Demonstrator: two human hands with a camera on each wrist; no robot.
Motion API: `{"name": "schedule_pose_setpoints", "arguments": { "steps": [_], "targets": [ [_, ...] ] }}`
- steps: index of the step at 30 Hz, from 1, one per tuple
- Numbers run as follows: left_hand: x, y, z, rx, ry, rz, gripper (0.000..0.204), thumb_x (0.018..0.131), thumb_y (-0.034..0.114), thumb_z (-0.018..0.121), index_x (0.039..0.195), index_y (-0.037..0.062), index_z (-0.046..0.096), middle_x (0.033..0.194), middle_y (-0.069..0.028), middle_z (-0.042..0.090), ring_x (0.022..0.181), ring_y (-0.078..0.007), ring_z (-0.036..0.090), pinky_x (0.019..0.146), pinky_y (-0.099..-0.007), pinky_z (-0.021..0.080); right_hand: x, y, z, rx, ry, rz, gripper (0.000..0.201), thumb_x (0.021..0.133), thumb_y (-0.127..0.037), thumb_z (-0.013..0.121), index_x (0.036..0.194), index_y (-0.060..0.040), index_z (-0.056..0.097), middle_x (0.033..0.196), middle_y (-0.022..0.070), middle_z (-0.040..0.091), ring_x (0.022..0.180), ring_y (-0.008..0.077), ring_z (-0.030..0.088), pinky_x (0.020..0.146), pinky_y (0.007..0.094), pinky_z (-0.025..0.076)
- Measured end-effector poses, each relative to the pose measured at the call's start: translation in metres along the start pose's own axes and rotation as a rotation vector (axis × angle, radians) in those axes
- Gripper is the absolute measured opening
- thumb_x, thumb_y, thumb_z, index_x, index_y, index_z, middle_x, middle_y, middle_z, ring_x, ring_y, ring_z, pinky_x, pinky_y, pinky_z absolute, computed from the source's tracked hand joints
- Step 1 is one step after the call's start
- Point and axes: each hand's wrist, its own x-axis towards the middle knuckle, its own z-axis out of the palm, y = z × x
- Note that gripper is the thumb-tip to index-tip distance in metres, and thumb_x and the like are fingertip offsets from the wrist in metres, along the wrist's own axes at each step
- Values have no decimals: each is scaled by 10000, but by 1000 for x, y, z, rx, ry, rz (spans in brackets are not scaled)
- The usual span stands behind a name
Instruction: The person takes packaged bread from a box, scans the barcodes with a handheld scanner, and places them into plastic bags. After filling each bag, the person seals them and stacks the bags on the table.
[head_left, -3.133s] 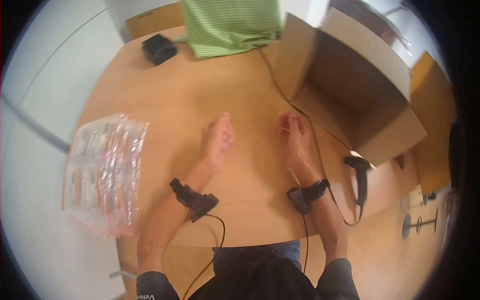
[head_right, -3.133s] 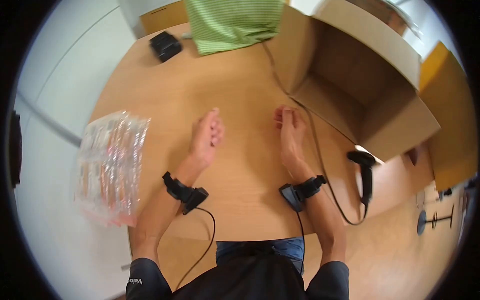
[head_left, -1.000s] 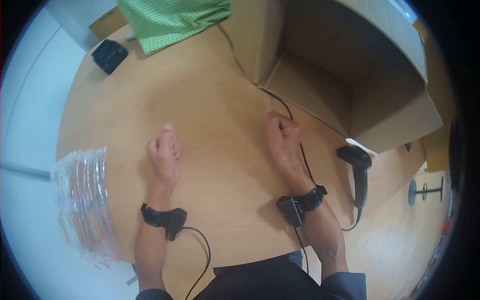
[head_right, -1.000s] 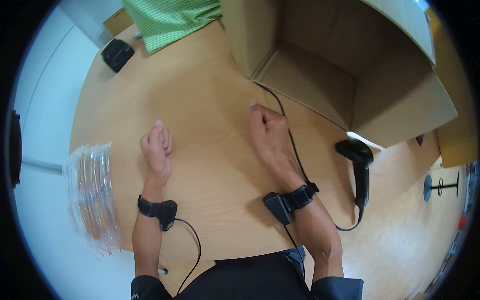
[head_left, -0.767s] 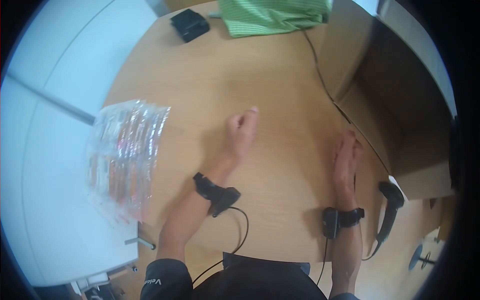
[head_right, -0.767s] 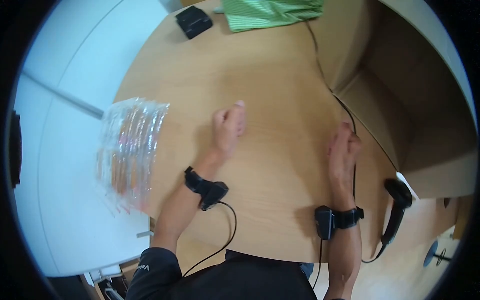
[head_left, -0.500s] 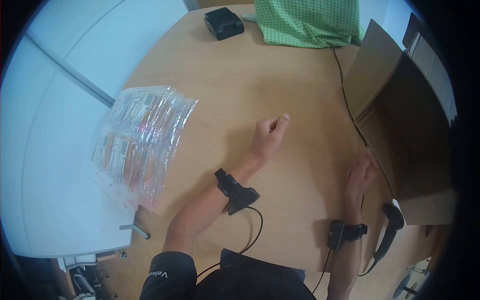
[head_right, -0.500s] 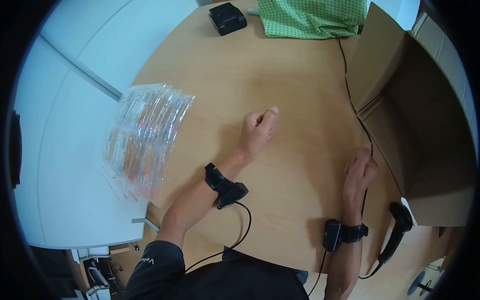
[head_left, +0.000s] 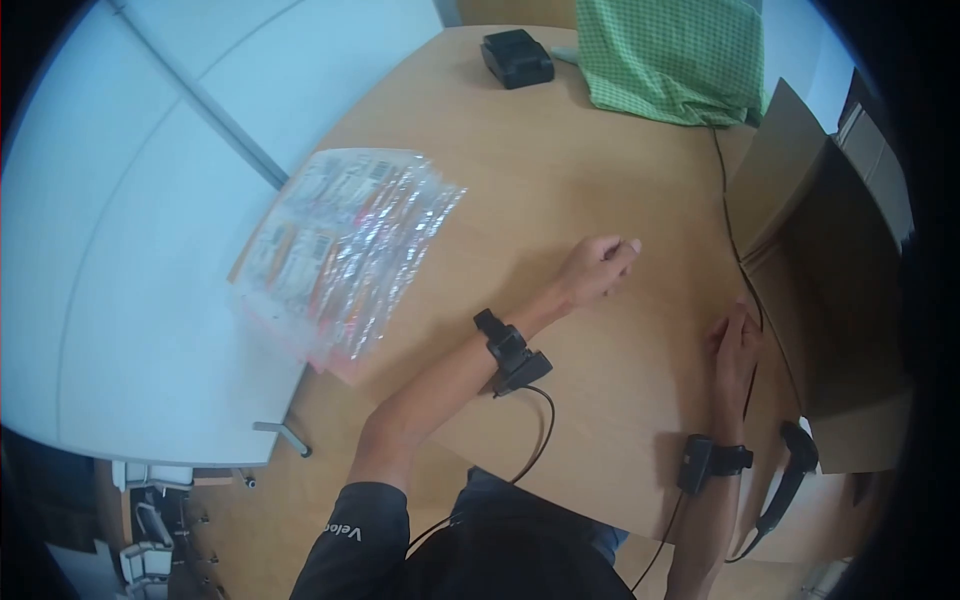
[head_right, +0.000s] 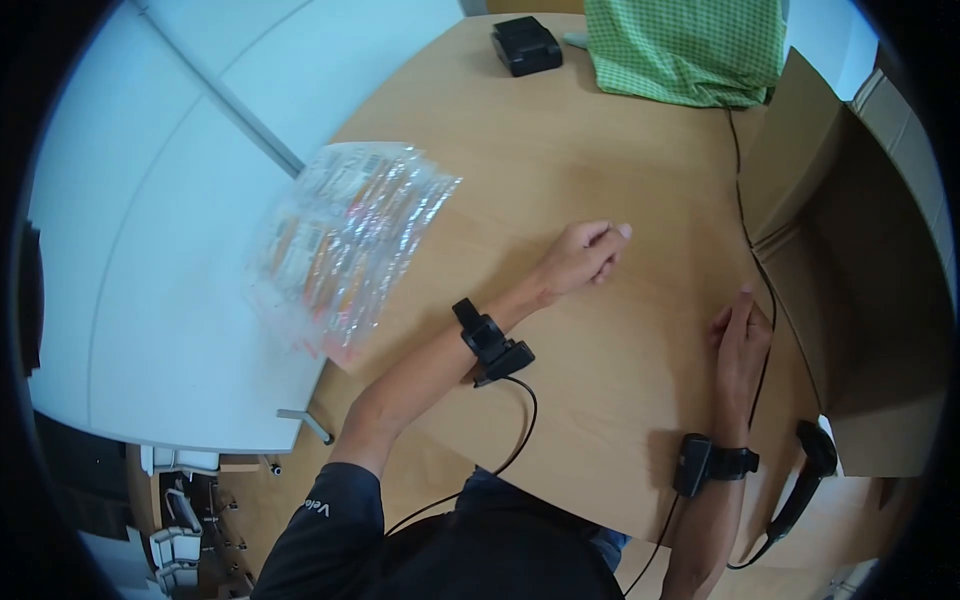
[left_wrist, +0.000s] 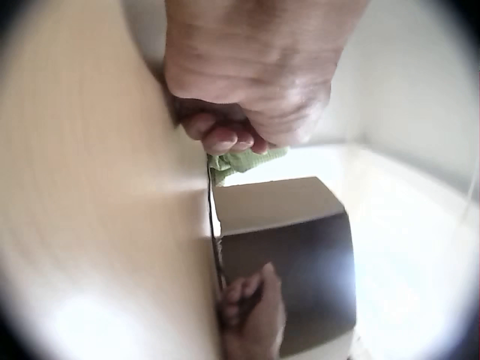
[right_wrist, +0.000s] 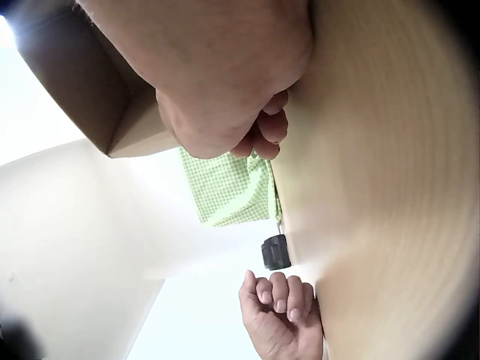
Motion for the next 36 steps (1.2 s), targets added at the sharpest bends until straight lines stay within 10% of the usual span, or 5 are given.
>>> {"name": "schedule_pose_setpoints", "arguments": {
  "steps": [8, 13, 23, 25, 36],
  "targets": [
    [-166, 118, -76, 1593, 250, 821, 403, 882, 343, 804, 1084, 24, 664, 1045, -146, 645, 968, -346, 655, 819, -425, 541, -46, -55, 10, 98, 92, -277, 453, 1122, -391, 464, 920, -27, 643, 758, 30, 600, 624, 78, 517, 598, 261, 410],
    [-282, 179, -146, 2092, 435, 114, 472, 689, 338, 889, 1005, 52, 687, 1027, -90, 586, 999, -277, 557, 835, -417, 412, -109, -89, -23, 107, -120, -366, 367, 1115, -301, 501, 978, 3, 655, 860, 57, 677, 632, 101, 574, 606, 255, 459],
    [-289, 201, -157, 1849, 308, 299, 110, 912, 110, 703, 981, 28, 676, 1052, -87, 610, 1009, -276, 554, 842, -428, 411, -167, -79, -41, -59, -443, -378, 208, 1071, -132, 560, 973, 20, 661, 900, 118, 702, 668, 139, 667, 609, 260, 532],
    [-259, 207, -136, 1678, 233, 511, 86, 933, 93, 665, 949, 13, 638, 987, -108, 603, 956, -290, 570, 819, -434, 431, -177, -83, -47, 129, -478, -249, 216, 1076, -128, 545, 980, 29, 659, 923, 122, 710, 673, 137, 664, 619, 265, 534],
    [-104, 118, 59, 853, -327, 384, 219, 1003, 206, 626, 1017, -9, 587, 1001, -199, 612, 954, -367, 601, 819, -434, 474, -145, -51, -8, 287, -524, -65, 722, 1026, -133, 623, 1630, -50, 236, 1545, 224, 447, 1196, 280, 630, 970, 401, 549]
  ]
}}
